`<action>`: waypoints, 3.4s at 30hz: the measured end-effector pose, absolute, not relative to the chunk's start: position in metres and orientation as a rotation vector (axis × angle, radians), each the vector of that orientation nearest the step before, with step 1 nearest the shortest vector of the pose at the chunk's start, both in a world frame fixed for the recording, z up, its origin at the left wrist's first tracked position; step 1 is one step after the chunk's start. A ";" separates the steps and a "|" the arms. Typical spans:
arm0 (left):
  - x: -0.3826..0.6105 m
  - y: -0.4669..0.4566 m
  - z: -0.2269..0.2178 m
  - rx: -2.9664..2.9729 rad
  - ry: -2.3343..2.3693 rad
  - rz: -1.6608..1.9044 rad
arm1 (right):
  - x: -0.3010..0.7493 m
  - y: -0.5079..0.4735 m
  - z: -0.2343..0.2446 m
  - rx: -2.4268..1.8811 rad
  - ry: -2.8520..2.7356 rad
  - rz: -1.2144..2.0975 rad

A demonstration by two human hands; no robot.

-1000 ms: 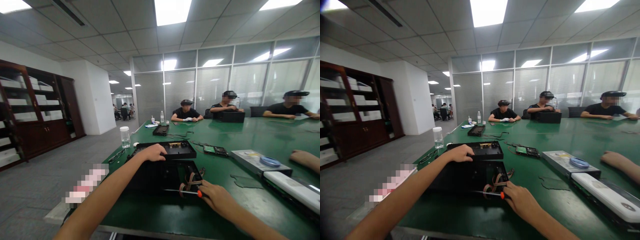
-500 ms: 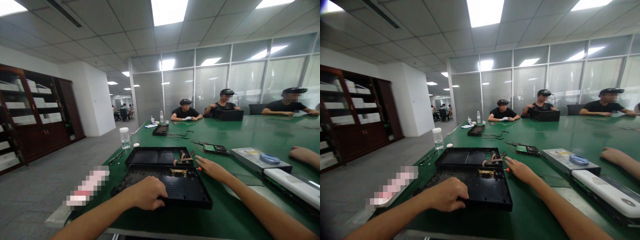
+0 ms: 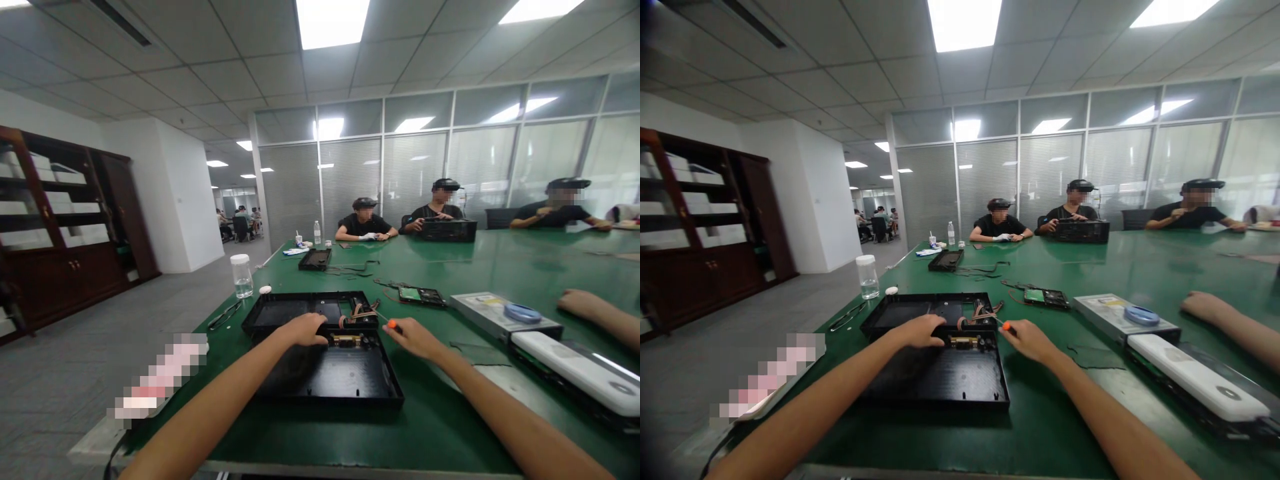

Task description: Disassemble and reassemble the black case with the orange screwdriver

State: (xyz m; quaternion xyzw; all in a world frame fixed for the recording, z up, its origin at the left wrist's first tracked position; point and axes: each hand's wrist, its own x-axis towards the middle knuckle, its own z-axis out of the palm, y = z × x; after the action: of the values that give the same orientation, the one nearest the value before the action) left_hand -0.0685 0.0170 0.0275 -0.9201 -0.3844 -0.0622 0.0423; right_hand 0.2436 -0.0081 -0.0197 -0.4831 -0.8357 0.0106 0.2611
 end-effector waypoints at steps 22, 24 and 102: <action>0.013 0.007 0.014 -2.704 -0.296 -0.160 | 0.235 -0.011 -0.015 -1.281 -2.285 0.001; 0.023 0.009 0.006 -2.694 -0.255 -0.174 | 0.235 -0.012 -0.014 -1.265 -2.291 -0.005; 0.032 0.009 -0.016 -3.081 -0.763 -0.749 | 0.261 -0.017 0.013 -1.191 -1.752 -0.015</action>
State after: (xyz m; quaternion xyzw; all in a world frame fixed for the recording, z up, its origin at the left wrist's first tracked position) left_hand 0.0318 0.0086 -0.0165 -0.9431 -0.2334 -0.2292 -0.0597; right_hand 0.2610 -0.0171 0.0128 -0.4903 -0.7211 -0.0060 0.4895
